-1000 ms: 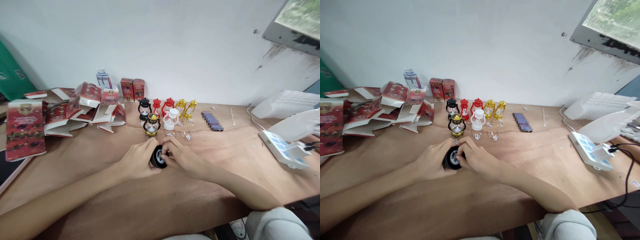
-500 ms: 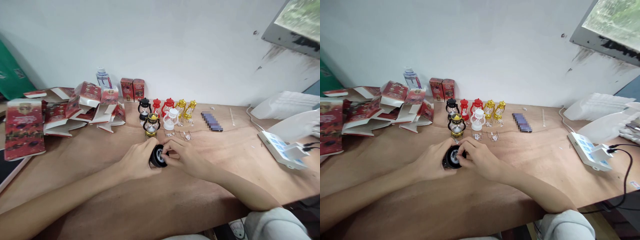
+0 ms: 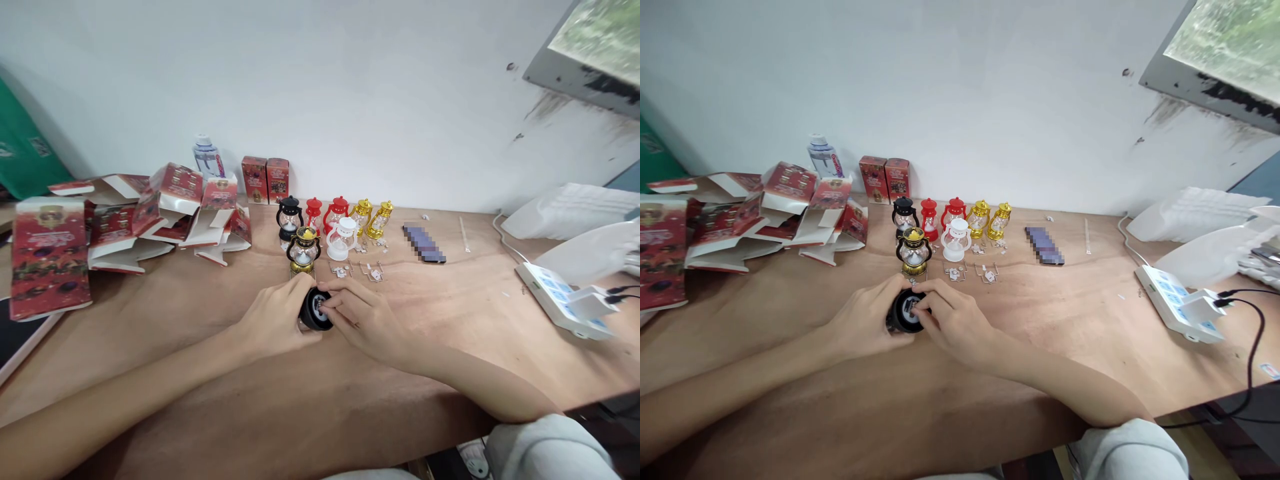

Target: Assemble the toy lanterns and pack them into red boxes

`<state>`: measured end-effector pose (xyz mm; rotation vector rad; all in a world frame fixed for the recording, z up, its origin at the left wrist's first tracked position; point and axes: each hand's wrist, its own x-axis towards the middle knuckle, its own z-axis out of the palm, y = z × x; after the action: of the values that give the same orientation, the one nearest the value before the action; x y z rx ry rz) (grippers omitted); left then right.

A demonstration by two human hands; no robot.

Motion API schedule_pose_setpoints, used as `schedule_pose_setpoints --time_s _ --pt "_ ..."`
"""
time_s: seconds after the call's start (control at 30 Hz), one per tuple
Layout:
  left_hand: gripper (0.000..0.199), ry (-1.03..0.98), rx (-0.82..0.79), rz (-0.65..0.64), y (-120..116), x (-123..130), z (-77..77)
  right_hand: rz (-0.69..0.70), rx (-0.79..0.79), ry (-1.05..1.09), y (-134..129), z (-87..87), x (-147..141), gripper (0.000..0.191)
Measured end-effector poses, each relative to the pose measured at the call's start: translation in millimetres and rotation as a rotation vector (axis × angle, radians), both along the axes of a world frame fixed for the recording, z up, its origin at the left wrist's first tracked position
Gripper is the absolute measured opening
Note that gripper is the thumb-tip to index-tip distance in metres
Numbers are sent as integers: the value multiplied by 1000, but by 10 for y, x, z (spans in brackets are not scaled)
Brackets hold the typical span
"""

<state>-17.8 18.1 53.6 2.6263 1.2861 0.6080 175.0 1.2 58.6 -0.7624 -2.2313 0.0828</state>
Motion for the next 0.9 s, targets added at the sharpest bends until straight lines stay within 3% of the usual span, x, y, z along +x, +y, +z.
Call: schedule_pose_setpoints --time_s 0.4,0.67,0.8,0.9 --pt "36 -63 -19 -13 28 -16 -33 -2 17 -16 24 -16 -20 8" --pt "36 -96 -25 -14 43 -23 -37 67 -62 129 44 -10 -17 8" --pt "34 -68 -20 15 47 -23 -25 52 -350 611 113 -91 -74 5" --pt "32 -49 61 17 56 -35 -52 -82 -855 1049 204 -170 -87 15"
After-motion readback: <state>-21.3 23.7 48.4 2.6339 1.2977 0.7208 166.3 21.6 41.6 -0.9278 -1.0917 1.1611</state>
